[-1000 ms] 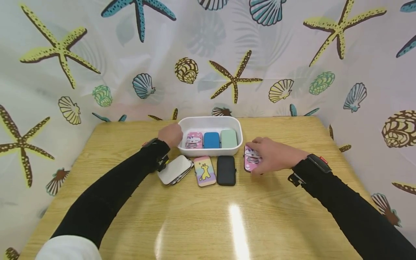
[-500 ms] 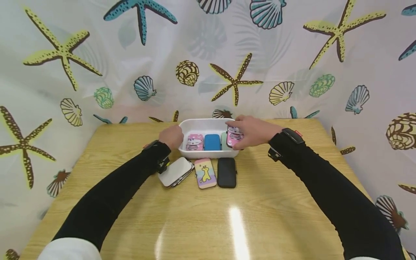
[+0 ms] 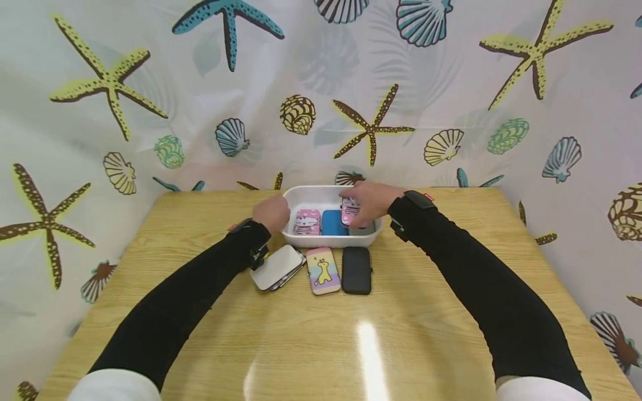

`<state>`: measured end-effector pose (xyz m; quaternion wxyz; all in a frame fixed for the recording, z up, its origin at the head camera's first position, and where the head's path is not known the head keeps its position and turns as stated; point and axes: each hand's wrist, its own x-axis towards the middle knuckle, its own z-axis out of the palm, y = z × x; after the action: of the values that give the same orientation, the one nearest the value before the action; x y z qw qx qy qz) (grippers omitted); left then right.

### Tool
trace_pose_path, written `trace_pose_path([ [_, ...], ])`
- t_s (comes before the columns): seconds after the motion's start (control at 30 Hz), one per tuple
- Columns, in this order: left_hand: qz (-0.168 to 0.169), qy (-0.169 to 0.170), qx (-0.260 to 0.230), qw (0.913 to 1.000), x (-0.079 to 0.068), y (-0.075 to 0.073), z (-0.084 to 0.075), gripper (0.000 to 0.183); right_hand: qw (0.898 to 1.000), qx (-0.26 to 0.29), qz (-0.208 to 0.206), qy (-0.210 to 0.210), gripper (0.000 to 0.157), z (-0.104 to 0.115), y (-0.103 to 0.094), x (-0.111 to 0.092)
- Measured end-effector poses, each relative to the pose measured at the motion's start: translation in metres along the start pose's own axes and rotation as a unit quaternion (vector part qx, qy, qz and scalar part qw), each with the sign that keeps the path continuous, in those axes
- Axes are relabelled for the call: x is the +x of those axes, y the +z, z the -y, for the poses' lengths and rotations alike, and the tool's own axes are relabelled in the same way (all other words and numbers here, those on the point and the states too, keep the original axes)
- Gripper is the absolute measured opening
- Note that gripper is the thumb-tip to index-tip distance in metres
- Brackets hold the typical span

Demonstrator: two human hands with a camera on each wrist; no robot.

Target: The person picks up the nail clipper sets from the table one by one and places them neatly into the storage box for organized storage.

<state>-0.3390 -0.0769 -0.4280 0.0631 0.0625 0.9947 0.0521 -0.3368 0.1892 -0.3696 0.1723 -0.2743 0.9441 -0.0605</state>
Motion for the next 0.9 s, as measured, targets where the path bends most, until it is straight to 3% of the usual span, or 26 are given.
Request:
trace_pose_path([
  [0.13,0.004,0.001,0.003,1.0000,0.000,0.001,-0.002,0.027,0.999,-0.019,0.021,0.015,0.089,-0.002,0.007,0.006],
  [0.43,0.003,0.002,0.003,1.0000,0.003,0.002,0.001,0.027,0.997,-0.060,0.025,0.034,0.082,-0.002,0.019,0.011],
  [0.67,0.000,0.001,0.000,1.0000,0.005,0.005,0.001,0.027,0.997,-0.043,0.054,0.045,0.080,-0.002,0.018,0.010],
  [0.9,-0.004,-0.004,0.002,1.0000,0.005,0.005,0.000,0.028,0.997,-0.023,0.068,0.022,0.081,-0.007,0.017,0.006],
])
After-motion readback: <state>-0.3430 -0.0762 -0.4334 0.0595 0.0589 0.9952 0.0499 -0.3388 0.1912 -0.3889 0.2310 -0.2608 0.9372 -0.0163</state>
